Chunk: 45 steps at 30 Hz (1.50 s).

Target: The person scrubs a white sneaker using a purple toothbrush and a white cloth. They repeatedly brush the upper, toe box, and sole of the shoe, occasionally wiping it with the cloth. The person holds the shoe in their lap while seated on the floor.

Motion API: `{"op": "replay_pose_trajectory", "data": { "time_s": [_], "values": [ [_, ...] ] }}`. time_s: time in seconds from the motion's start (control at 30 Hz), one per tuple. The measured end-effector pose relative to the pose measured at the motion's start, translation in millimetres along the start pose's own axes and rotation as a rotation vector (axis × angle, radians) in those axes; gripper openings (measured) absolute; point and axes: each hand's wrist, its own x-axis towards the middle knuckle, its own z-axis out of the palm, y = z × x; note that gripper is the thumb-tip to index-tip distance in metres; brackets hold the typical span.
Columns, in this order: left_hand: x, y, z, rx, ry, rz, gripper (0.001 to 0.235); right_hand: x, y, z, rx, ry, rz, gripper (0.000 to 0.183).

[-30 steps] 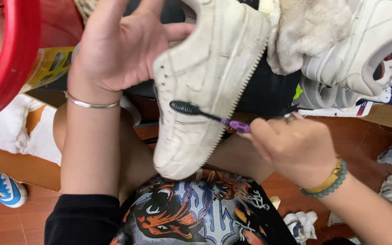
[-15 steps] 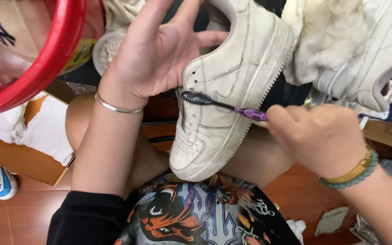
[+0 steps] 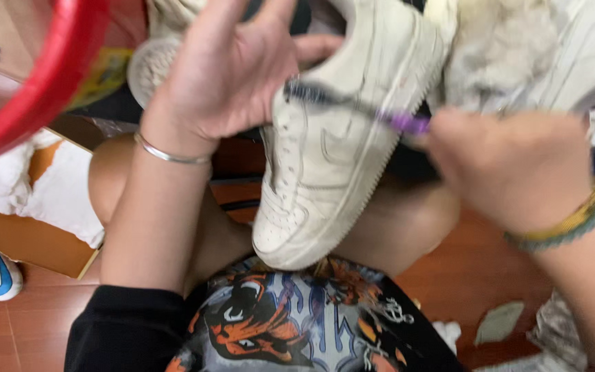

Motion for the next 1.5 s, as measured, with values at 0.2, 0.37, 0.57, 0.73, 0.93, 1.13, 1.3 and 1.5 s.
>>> {"op": "replay_pose_trajectory", "data": {
  "time_s": [0.2, 0.37, 0.57, 0.73, 0.93, 1.13, 1.3, 1.5],
  "values": [
    [2.1, 5.8, 2.9, 0.188, -0.029, 0.022, 0.099, -8.8, 16.7, 6.8, 0.06, -0.056, 0.008, 0.034],
    [4.6, 8.0, 0.2, 0.154, -0.003, 0.029, 0.096, -27.4, 7.6, 22.8, 0.202, 0.005, 0.001, 0.024],
    [12.8, 2.8, -4.4, -0.256, 0.064, -0.025, 0.095, -50.2, 7.0, 47.9, 0.351, -0.018, 0.218, 0.03],
    [12.3, 0.0, -8.2, 0.228, -0.042, 0.066, 0.095, -61.8, -7.9, 61.3, 0.345, -0.032, 0.317, 0.03],
    [15.6, -4.3, -12.2, 0.167, -0.019, 0.067, 0.094, -57.0, -13.0, 65.6, 0.459, -0.126, 0.239, 0.027],
    [13.3, -2.3, -11.9, 0.195, 0.04, 0.068, 0.095, -61.6, -29.7, 53.8, 0.458, -0.101, 0.173, 0.03],
    [17.1, -2.9, -17.7, 0.194, 0.002, 0.105, 0.096, -66.2, -32.3, 51.9, 0.401, -0.049, 0.197, 0.033],
    [14.8, -2.6, -16.6, 0.229, 0.004, 0.074, 0.1, -69.9, -25.0, 61.6, 0.416, -0.081, 0.263, 0.033]
  ]
}}
